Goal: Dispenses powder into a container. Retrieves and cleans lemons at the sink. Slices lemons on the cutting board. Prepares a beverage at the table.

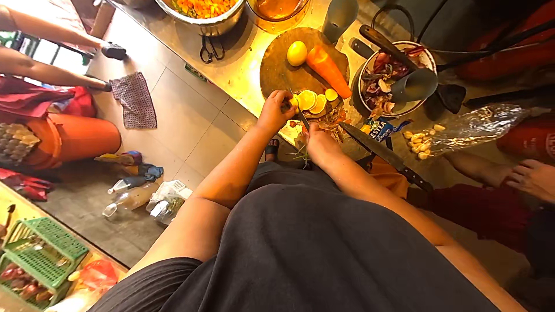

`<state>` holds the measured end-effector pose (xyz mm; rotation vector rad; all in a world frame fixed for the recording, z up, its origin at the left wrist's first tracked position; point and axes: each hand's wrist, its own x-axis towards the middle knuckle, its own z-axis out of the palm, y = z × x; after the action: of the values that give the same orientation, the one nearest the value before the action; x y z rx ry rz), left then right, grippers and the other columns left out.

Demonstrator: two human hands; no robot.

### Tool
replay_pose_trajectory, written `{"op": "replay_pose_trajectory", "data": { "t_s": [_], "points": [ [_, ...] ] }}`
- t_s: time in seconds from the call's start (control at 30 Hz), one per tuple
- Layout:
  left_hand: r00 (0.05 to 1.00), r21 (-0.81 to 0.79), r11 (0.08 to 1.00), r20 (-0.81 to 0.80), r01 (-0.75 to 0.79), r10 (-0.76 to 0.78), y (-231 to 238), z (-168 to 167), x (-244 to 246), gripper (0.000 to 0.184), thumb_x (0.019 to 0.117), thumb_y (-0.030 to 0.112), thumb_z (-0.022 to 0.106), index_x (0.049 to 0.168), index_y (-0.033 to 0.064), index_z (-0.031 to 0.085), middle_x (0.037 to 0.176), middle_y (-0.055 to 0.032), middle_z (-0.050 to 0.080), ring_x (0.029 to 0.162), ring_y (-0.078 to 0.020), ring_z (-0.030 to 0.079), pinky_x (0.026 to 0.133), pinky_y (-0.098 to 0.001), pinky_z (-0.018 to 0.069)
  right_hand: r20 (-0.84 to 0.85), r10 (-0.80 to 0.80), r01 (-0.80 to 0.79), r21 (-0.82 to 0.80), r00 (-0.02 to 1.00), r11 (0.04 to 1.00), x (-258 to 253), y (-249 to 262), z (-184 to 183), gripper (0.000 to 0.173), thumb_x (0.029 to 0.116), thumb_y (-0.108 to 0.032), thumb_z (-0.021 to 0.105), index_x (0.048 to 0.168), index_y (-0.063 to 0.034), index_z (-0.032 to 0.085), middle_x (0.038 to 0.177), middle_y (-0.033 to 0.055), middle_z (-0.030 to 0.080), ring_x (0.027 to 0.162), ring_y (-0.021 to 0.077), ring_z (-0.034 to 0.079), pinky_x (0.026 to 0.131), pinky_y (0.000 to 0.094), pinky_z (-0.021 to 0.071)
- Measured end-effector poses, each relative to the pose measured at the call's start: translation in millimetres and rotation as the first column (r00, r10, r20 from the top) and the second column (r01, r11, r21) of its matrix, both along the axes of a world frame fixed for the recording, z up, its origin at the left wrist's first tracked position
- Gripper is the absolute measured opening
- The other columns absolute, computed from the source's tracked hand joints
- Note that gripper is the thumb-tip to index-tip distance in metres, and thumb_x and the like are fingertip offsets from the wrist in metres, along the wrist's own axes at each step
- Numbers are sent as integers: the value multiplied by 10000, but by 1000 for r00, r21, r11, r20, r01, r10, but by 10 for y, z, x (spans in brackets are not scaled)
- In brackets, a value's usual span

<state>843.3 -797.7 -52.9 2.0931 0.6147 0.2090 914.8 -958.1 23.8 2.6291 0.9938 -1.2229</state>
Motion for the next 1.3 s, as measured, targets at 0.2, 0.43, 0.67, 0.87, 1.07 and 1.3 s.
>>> {"op": "replay_pose_trajectory", "data": {
  "t_s": [0.2,0.43,0.67,0.87,1.07,1.3],
  "points": [
    [1000,36,999,9,-1,1,-17,-28,-43,351,929,163,731,1199,-44,643,1221,-216,641,1072,-252,679,960,-347,565,0,-34,34,48,999,998,25,211,-353,447,1143,-339,309,1435,-18,412,1075,266,694,1054,453,709,849,608,573],
    [996,-53,995,-26,-81,80,9,-4,-24,347,965,161,688,1233,-51,630,1251,-222,631,1055,-222,691,955,-320,570,10,-39,39,67,999,997,-2,121,-436,459,1142,-363,306,1428,-22,415,1034,263,697,1030,456,712,829,613,572],
    [999,-104,994,-18,-41,39,13,-16,-17,415,1003,179,644,1338,-50,560,1316,-240,580,1072,-231,681,954,-326,569,-15,-32,34,147,999,988,232,-11,-168,489,1138,-412,300,1369,-18,476,1036,258,693,1026,462,706,815,623,567],
    [962,163,967,-225,195,-156,-44,94,244,970,758,416,899,1528,56,431,1476,-257,467,1338,-399,503,1119,-498,445,182,-159,113,239,970,965,486,-802,152,491,1128,-414,350,1338,5,497,1016,291,668,931,503,700,731,657,567],
    [869,320,878,-459,355,-184,-104,169,607,938,708,623,848,1484,214,516,1391,-169,547,1265,-417,526,929,-567,540,210,-309,282,146,928,948,500,-1470,-159,443,1104,-233,473,1488,-11,464,1391,374,501,1272,559,537,1028,675,477],
    [857,339,842,-453,420,-246,-36,128,665,814,723,611,839,1419,279,580,1360,-134,573,1263,-404,522,888,-574,547,252,-297,242,227,921,943,550,-1284,-167,431,1020,-151,635,1401,39,564,1382,356,525,1308,544,498,1055,680,441]
  ]
}}
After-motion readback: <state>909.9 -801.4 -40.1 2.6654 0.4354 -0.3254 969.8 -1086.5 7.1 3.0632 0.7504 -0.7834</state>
